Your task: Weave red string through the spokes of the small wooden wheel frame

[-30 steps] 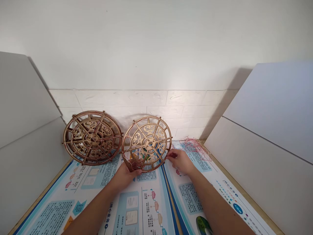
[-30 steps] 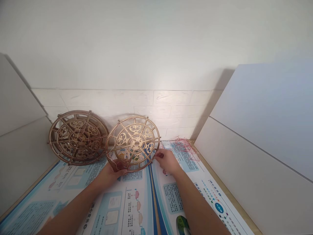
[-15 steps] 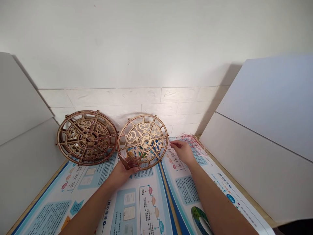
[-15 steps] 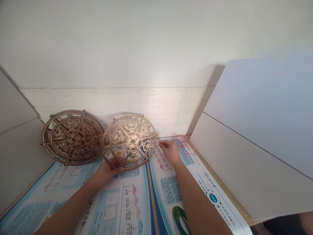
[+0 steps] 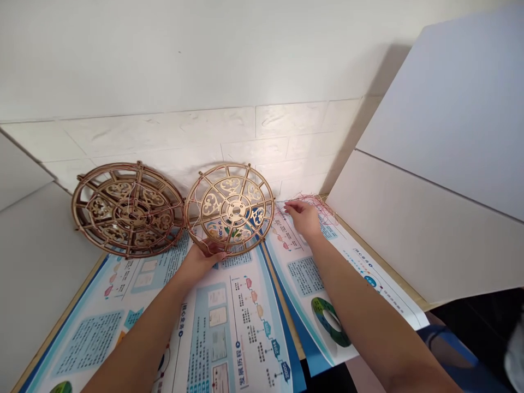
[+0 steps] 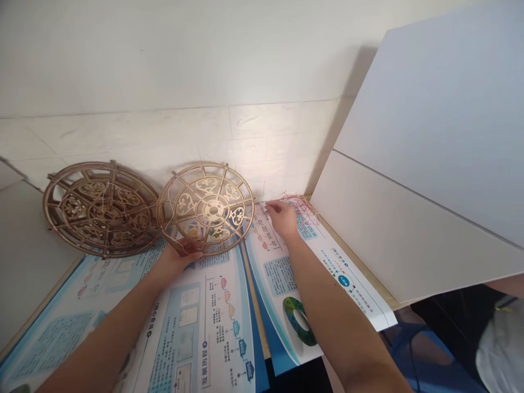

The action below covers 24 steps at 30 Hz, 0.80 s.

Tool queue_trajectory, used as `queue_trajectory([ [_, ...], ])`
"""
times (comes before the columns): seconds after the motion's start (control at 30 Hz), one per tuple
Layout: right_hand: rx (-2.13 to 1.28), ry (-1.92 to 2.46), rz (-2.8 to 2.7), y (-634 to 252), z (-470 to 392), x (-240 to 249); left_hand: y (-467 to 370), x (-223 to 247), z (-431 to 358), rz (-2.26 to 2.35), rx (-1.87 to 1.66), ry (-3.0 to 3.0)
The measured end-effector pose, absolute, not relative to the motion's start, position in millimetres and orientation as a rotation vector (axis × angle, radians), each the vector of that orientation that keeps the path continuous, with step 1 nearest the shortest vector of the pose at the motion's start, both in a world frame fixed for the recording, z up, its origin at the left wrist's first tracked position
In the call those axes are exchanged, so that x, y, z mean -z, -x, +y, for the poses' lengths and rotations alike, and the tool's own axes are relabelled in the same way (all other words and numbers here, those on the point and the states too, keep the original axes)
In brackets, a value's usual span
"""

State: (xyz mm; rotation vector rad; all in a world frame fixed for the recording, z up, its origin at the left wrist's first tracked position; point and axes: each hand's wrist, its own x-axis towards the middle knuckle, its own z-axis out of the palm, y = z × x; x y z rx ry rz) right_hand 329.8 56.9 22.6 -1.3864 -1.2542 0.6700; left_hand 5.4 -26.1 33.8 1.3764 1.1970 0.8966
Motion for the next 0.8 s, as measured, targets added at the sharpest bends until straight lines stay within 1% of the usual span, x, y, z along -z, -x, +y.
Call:
queue_trajectory([
  [0.17, -0.585, 1.360, -1.192, -332.8, 58.4, -24.2, -5.9, -38.7, -28.0, 1.239, -0.896, -1.394],
  [0.4, -0.622, 1.305, -1.166, -331.5, 62.0, -20.6, 1.5, -26.4, -23.6, 1.137, -0.919, -1.390],
  [0.57, -0.539, 1.415, -1.187, -334.7, 62.1, -18.9, 6.0, -21.0, -21.3, 1.069, -0.877, -1.406],
  [0.8, -0.550, 1.428, -1.222, -329.2, 54.4, -28.9, 4.1, -27.5, -23.7, 1.092, -0.861, -1.415],
])
